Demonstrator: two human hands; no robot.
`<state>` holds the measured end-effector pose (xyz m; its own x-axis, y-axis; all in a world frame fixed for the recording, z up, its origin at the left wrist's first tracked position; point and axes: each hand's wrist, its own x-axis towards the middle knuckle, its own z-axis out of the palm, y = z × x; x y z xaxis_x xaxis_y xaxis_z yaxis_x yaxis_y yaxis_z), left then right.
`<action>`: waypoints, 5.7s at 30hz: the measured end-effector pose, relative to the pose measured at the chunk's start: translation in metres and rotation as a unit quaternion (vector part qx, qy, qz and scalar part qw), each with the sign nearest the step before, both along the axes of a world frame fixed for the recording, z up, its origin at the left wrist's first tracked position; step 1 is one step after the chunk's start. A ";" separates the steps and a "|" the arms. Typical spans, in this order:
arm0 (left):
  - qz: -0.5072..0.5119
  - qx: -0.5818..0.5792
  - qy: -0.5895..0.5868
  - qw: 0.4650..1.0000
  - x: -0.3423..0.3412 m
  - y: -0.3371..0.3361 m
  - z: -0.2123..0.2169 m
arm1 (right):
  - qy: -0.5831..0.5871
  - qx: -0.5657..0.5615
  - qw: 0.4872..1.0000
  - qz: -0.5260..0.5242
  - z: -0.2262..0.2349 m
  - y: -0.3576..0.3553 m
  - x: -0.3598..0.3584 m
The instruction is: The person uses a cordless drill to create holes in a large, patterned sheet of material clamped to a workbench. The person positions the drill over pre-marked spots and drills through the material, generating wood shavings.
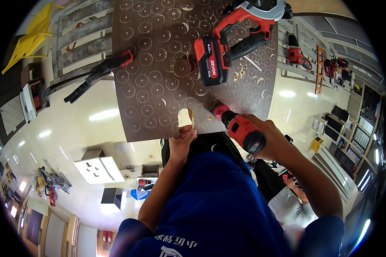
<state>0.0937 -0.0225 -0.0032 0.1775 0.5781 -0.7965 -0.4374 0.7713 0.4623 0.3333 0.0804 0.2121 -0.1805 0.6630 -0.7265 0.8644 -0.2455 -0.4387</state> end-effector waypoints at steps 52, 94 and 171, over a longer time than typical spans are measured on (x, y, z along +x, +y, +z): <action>0.034 -0.008 -0.002 0.999 0.003 0.003 0.002 | -0.017 0.004 1.000 0.004 -0.014 -0.007 0.006; 0.026 -0.015 -0.001 1.000 0.002 0.004 0.003 | 0.001 0.027 1.000 0.005 -0.011 -0.008 -0.002; 0.023 -0.019 -0.007 1.000 0.001 0.005 0.004 | 0.009 0.039 0.999 0.011 -0.010 -0.006 -0.007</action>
